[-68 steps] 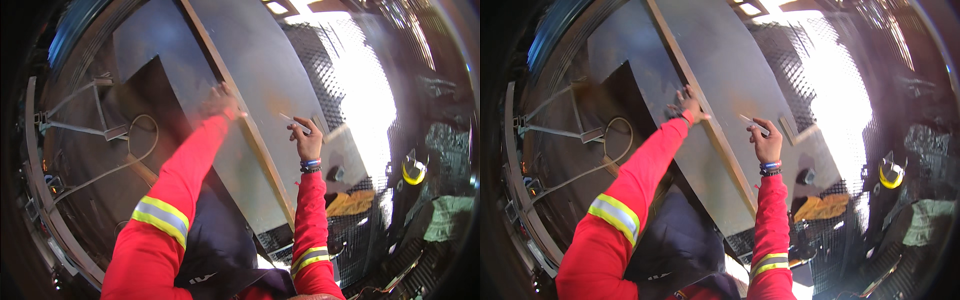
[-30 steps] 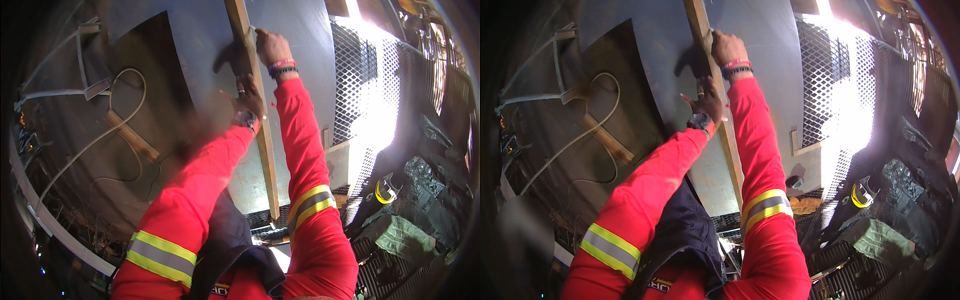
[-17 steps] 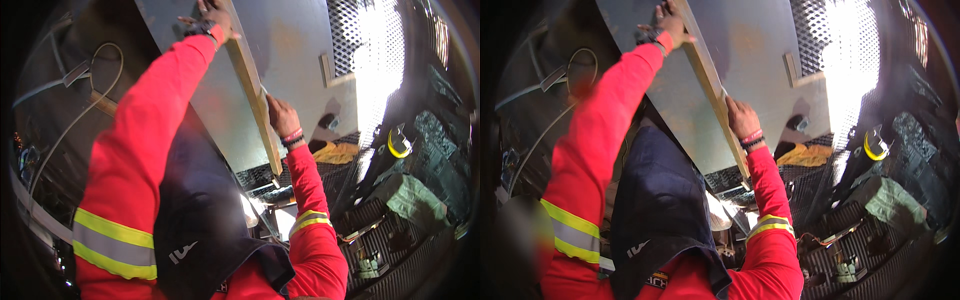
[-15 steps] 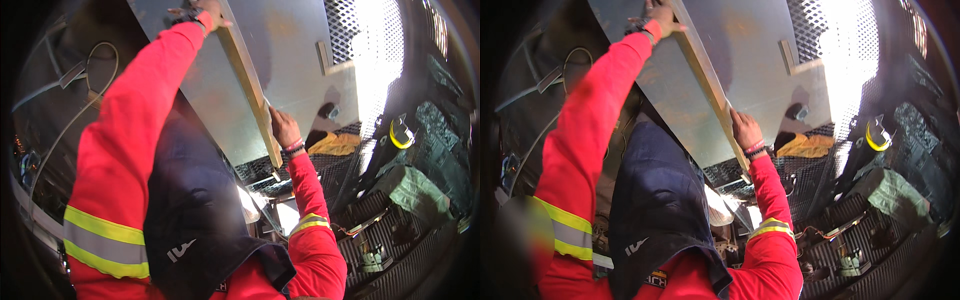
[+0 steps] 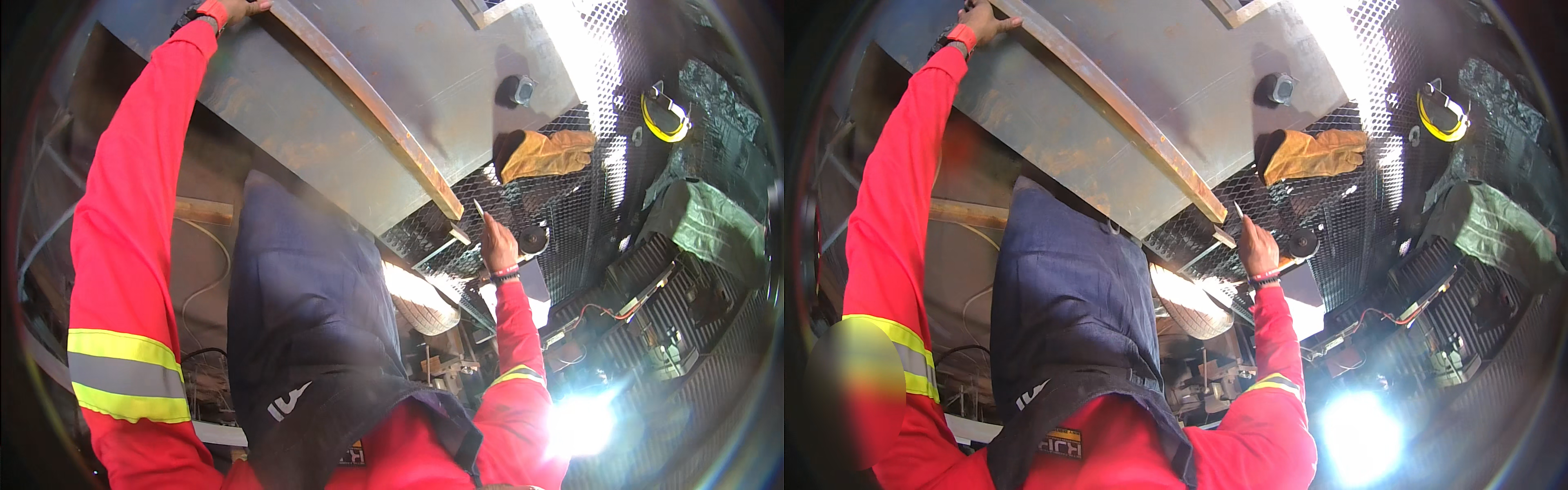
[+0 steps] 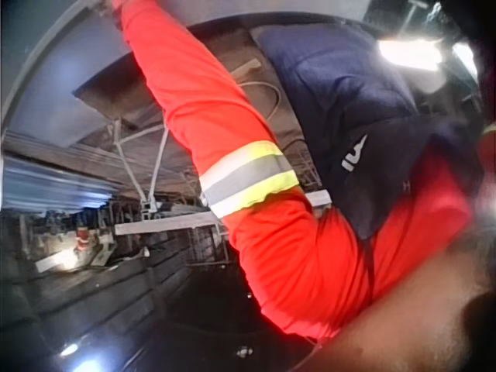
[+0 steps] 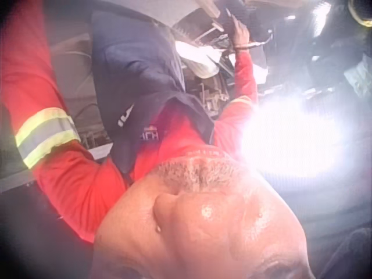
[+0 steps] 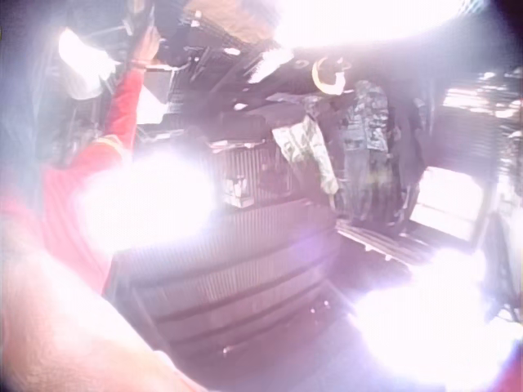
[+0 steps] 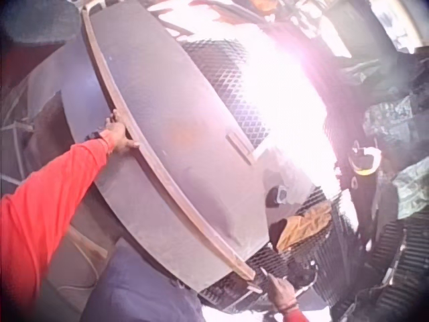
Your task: The person measures a large metal sheet using a tape measure and a straight metal bar. They mark the sheet with a white marker along the edge of the bar. The person then handles a yellow hard hat with a face shield, adjusting it near their face.
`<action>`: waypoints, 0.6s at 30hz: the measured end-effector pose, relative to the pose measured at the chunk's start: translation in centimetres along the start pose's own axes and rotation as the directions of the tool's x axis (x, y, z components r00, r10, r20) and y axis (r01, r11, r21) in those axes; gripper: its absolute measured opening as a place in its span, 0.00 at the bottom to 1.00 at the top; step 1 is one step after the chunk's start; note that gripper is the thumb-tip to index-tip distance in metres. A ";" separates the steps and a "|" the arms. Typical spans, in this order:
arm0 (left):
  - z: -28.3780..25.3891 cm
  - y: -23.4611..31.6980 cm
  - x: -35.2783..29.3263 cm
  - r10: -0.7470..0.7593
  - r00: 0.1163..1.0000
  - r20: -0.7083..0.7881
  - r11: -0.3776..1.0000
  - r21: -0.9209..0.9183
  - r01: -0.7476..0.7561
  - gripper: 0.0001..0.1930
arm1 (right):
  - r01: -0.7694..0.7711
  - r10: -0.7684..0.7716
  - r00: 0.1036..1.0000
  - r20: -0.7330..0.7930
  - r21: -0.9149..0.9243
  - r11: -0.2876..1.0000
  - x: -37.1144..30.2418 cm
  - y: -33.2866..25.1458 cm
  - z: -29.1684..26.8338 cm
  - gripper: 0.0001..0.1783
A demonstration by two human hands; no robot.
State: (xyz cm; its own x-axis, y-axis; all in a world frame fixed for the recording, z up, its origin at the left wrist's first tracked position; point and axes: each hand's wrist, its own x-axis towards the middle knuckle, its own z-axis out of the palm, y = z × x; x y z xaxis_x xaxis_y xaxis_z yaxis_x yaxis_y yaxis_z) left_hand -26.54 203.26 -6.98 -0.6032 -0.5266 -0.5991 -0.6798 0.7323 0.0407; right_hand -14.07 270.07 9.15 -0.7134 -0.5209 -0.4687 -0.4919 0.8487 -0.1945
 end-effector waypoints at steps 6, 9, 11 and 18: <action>3.6 -0.1 0.0 0.068 0.828 -0.557 0.992 0.125 0.003 0.62 | -0.147 0.283 0.929 -0.236 0.468 0.872 9.2 -6.8 -0.6 0.08; -0.8 2.4 -1.3 -0.010 0.997 -0.072 0.995 -0.104 0.003 0.75 | -0.205 0.368 0.904 -0.217 0.535 0.819 10.3 -6.3 -0.3 0.08; -0.4 1.5 -1.8 -0.035 0.998 -0.061 0.994 -0.102 0.028 0.76 | -0.181 0.297 0.939 -0.174 0.484 0.856 10.9 -4.1 0.6 0.08; -3.6 3.3 -3.5 -0.125 0.988 0.093 0.986 -0.098 0.134 0.75 | -0.084 0.093 0.995 -0.017 0.305 0.949 5.9 1.2 6.1 0.19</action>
State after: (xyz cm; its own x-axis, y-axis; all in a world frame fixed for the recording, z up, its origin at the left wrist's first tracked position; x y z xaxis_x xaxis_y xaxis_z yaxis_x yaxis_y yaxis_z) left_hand -28.15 205.93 -1.93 -0.4718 -0.5714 -0.6715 -0.7920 0.6093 0.0380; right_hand -15.84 268.55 0.91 -0.7646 -0.4408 -0.4702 -0.2547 0.8768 -0.4078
